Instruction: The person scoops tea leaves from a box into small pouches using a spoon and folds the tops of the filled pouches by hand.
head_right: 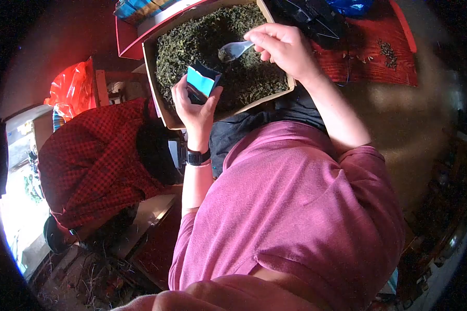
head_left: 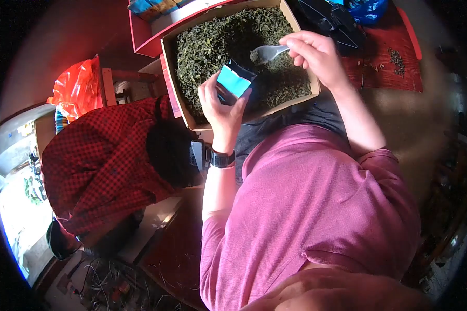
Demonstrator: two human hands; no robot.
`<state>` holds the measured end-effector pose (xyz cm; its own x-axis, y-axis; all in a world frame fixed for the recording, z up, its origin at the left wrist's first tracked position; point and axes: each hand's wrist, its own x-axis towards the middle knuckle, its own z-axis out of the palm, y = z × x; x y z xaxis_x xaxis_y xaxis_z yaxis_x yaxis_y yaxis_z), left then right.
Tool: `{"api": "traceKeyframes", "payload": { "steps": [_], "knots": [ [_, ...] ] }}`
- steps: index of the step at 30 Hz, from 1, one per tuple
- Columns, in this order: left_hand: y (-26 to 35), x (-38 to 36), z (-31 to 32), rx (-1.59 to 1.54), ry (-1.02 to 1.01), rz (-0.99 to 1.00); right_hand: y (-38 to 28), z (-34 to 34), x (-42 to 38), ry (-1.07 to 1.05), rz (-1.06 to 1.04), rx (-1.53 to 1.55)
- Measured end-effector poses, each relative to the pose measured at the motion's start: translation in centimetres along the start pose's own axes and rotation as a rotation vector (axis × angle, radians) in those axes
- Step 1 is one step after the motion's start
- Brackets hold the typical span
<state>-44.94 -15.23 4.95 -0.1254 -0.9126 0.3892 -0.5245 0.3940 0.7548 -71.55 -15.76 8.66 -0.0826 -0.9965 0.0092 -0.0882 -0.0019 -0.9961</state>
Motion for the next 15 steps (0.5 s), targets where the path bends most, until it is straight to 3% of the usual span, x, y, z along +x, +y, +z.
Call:
{"api": "traceKeyframes", "payload": {
  "steps": [7,10,15],
  "knots": [
    [0.1,0.0,0.0,0.015,-0.007,-0.021,-4.0,1.3,-1.9,-0.043,-0.269,0.008],
    [0.0,0.0,0.0,-0.011,0.003,-0.011,-4.3,2.2,-1.7,-0.051,-0.661,-0.342],
    [-0.1,-0.1,-0.1,-0.008,-0.010,-0.005,-3.5,3.9,-2.5,-0.141,-0.837,-0.493]
  ]
}}
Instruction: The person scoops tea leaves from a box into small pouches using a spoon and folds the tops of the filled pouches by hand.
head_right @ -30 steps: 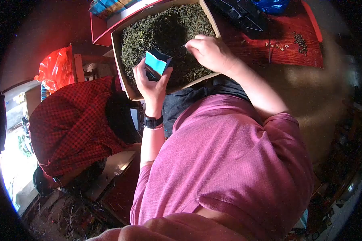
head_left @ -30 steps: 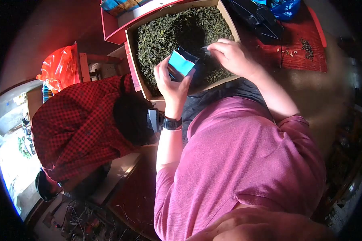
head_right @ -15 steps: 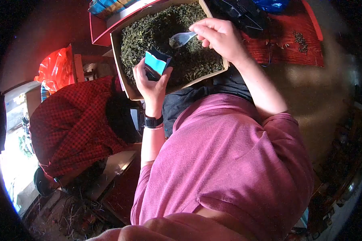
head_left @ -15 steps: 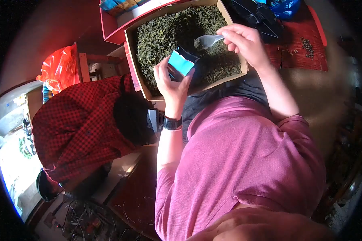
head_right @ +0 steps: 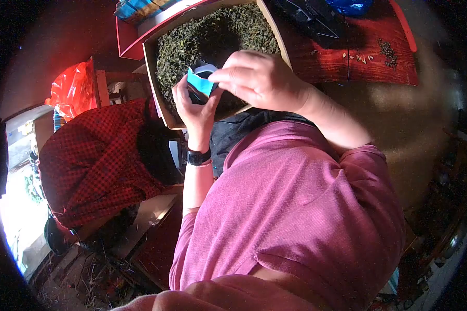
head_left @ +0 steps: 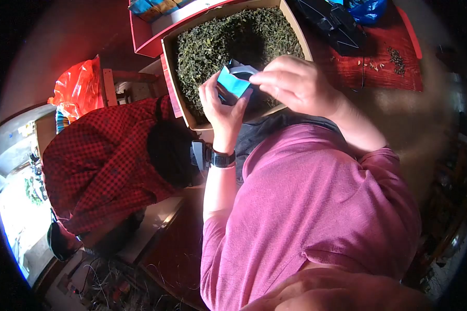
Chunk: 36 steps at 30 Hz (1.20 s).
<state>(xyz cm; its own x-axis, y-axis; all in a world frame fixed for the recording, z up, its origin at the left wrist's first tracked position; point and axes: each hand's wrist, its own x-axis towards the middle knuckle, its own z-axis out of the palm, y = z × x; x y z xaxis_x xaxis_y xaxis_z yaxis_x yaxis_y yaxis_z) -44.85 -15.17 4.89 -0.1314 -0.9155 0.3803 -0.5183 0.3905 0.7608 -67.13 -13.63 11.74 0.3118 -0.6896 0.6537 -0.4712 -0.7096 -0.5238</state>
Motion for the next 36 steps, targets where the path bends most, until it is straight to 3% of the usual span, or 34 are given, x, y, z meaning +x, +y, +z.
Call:
{"api": "traceKeyframes", "payload": {
  "steps": [6,8,14,17,24,26,30,33,35,36],
  "knots": [
    [-0.2,0.0,0.0,0.013,-0.019,0.026,-0.3,0.2,0.2,-0.090,-0.094,-0.037],
    [-0.2,0.0,0.0,0.013,-0.014,0.027,-0.1,-0.2,0.4,0.041,-0.153,-0.024],
    [0.0,-0.2,0.1,-0.016,0.064,0.021,0.4,-2.0,0.5,0.253,0.043,-0.048],
    [-0.8,-0.4,0.6,-0.095,0.105,0.022,1.5,-1.7,-0.6,0.188,0.228,-0.036],
    [-0.7,-0.6,0.8,-0.177,0.107,-0.015,3.2,-0.3,-2.1,0.173,0.251,0.012],
    [-0.5,-0.4,0.7,-0.138,0.093,0.000,2.9,-0.4,-2.5,0.092,0.424,0.089],
    [-0.1,-0.1,0.1,-0.032,0.025,0.025,2.9,-0.2,-2.2,0.135,0.321,0.077],
    [0.0,0.1,0.1,-0.028,-0.008,0.061,2.1,-0.8,-1.7,0.016,0.393,0.185],
    [-0.1,0.3,0.0,-0.015,-0.048,0.099,1.7,-0.7,-1.0,-0.036,0.272,0.137],
    [0.0,0.4,-0.1,-0.019,-0.054,0.140,1.4,-0.9,-0.8,-0.113,0.330,0.170]
  ]
}}
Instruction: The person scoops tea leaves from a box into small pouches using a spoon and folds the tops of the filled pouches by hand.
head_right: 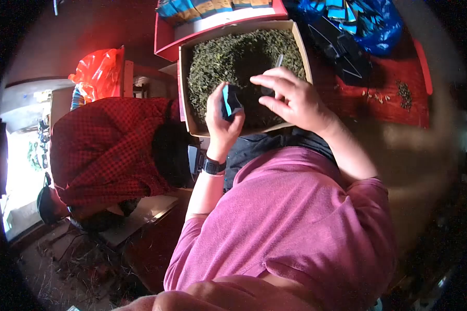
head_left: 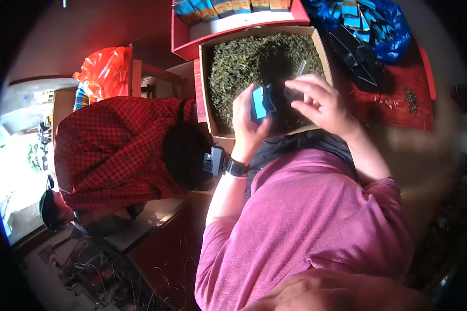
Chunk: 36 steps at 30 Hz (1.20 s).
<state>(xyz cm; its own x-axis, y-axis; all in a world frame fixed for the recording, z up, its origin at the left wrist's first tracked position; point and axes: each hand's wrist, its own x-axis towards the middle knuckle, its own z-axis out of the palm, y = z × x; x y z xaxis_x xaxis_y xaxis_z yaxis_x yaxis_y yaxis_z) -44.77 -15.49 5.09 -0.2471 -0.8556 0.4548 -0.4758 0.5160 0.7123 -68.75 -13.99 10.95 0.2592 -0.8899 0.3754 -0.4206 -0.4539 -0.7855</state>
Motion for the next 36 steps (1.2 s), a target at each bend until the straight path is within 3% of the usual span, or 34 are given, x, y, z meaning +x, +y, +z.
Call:
{"api": "traceKeyframes", "payload": {
  "steps": [6,16,20,25,28,30,31,36],
  "knots": [
    [-0.2,-0.2,0.1,-0.050,-0.049,0.004,-0.5,1.2,1.7,-0.029,-0.252,-0.078],
    [-0.3,-0.9,0.0,-0.271,-0.061,-0.059,-0.6,1.4,3.9,-0.100,-0.323,-0.092],
    [0.5,-0.3,-1.2,-0.049,0.081,-0.057,-1.9,-1.1,6.2,0.059,-0.316,-0.149],
    [-0.5,-0.1,-4.0,0.149,0.113,-0.008,-1.5,-3.8,11.0,0.280,-0.274,-0.297],
    [-1.8,-0.2,-5.2,0.256,0.105,0.013,0.7,-3.5,15.6,0.307,-0.196,-0.255],
    [-1.9,-0.2,-5.6,0.284,0.119,-0.002,2.0,-2.5,18.4,0.333,-0.273,-0.277],
    [-2.1,-0.1,-5.6,0.288,0.127,-0.011,3.3,-1.9,21.1,0.287,-0.128,-0.216],
    [-1.9,-0.3,-5.1,0.336,0.043,0.012,7.1,2.4,29.7,0.224,-0.244,-0.285]
  ]
}}
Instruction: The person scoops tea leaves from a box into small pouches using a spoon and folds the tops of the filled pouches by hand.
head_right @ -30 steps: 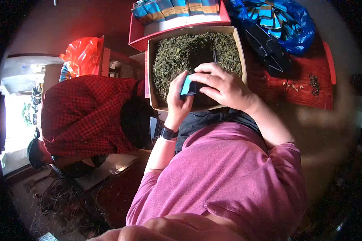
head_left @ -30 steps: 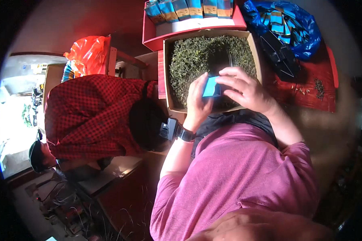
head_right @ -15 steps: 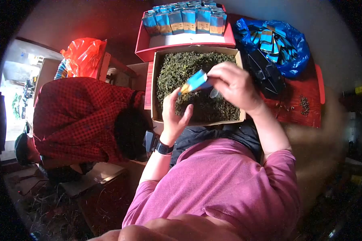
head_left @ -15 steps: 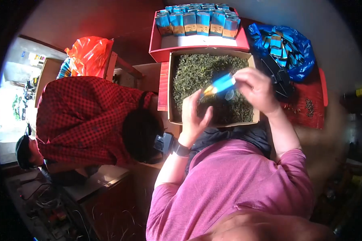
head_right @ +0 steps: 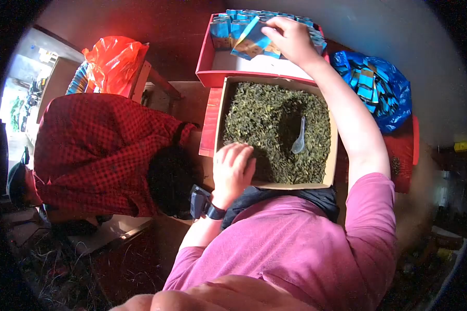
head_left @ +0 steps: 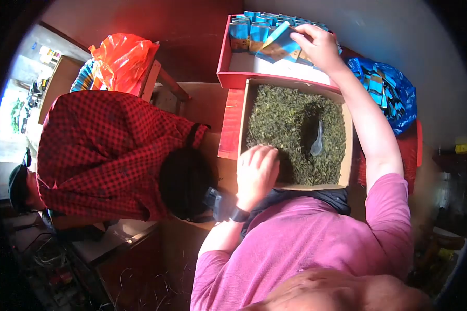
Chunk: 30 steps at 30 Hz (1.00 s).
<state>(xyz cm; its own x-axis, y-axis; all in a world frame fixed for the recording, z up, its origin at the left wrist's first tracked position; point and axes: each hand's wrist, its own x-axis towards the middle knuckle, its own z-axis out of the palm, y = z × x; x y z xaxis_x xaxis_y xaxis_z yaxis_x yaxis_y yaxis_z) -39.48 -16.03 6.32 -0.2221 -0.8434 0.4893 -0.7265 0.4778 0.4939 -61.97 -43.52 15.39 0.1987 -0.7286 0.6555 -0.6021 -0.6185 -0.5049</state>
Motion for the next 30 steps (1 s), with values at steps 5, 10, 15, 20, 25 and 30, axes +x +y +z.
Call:
{"api": "traceKeyframes", "payload": {
  "steps": [5,10,15,20,25,30],
  "knots": [
    [-0.2,0.1,0.0,-0.005,-0.028,-0.030,2.6,7.5,4.3,-0.145,-0.017,0.029],
    [-0.3,0.3,0.1,-0.028,-0.016,-0.036,5.8,15.0,6.6,-0.226,-0.031,-0.083],
    [-0.3,0.4,0.1,-0.031,-0.021,-0.051,6.4,15.5,6.4,-0.147,-0.081,-0.086],
    [-0.2,0.5,0.2,-0.026,-0.024,-0.046,2.8,9.5,3.7,-0.194,-0.050,-0.027],
    [0.0,0.2,0.4,-0.015,-0.009,-0.037,-2.4,1.1,-1.7,-0.305,-0.011,0.097],
    [0.2,0.0,0.5,0.003,0.014,-0.008,-6.1,-6.0,-10.6,-0.346,-0.053,0.099]
  ]
}}
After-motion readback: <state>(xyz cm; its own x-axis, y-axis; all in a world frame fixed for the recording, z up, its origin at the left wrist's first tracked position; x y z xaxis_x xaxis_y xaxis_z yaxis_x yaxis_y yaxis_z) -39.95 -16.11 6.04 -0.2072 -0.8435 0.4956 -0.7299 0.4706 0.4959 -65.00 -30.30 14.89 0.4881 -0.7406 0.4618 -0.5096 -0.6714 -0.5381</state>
